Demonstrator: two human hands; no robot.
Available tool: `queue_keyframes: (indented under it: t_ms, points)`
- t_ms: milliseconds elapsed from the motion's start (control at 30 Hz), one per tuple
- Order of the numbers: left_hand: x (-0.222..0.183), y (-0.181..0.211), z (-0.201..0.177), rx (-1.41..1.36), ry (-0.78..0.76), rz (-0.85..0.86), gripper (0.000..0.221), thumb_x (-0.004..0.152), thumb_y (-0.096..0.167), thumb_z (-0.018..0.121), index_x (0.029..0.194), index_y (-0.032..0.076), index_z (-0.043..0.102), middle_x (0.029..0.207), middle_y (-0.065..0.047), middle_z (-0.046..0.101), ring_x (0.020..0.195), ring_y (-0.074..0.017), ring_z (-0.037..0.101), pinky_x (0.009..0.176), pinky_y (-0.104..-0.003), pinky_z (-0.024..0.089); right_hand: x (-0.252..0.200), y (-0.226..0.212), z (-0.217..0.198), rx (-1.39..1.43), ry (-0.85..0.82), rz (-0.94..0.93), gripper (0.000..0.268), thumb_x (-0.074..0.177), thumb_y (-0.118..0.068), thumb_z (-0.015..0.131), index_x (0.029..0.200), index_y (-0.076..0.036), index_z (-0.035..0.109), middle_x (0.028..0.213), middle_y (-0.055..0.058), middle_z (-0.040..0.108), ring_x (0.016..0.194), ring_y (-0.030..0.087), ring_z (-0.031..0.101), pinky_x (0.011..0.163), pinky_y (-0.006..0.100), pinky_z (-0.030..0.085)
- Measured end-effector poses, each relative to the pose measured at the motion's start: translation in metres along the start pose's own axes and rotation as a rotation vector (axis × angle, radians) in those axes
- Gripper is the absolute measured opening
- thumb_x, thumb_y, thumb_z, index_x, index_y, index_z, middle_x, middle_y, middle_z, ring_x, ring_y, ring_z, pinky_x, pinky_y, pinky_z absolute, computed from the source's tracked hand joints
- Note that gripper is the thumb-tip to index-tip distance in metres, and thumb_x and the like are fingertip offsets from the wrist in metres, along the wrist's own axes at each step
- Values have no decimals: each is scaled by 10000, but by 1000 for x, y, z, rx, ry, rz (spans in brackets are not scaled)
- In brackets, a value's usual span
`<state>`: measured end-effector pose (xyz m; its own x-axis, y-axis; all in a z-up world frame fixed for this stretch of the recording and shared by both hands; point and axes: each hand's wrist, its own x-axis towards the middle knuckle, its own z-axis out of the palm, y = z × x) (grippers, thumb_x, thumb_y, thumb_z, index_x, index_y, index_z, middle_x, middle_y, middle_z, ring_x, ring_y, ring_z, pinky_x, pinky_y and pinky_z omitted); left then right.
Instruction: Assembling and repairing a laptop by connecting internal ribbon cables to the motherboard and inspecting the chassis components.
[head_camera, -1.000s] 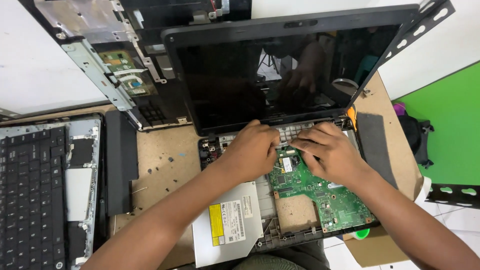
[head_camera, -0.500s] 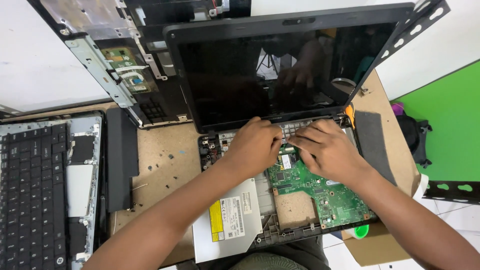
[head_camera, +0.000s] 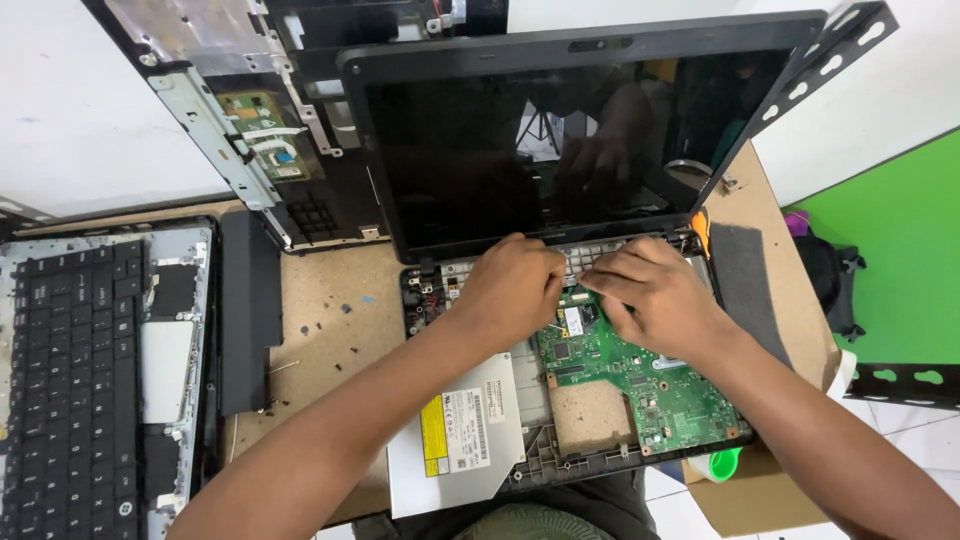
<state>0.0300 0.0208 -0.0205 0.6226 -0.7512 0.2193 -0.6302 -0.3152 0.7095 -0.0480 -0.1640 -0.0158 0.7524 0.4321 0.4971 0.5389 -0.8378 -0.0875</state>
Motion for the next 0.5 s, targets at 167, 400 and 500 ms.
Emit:
queue_keyframes:
  t_ms: [167, 400, 500]
  points:
    - [-2, 5, -5, 12, 4, -9, 307, 759, 0, 548, 504, 108, 417, 504, -55, 395, 564, -225, 487, 521, -304, 430, -1, 1, 3, -33, 19, -49, 171, 852, -104, 559, 791, -133, 716, 846, 29, 666, 785, 209, 575, 732, 343, 451]
    - [0, 4, -2, 45, -1, -25, 305, 746, 9, 568, 498, 100, 416, 504, -74, 406, 560, -249, 488, 509, -325, 424, 0, 1, 3, -54, 35, -59, 189, 869, -127, 554, 777, -154, 717, 832, 11, 662, 788, 197, 577, 739, 328, 446]
    - [-1, 7, -5, 40, -15, -29, 291, 739, -8, 554, 501, 98, 426, 508, -73, 412, 576, -245, 494, 523, -326, 429, 2, -3, 1, -50, 41, -45, 180, 873, -113, 545, 797, -134, 707, 819, 18, 655, 796, 202, 585, 719, 325, 446]
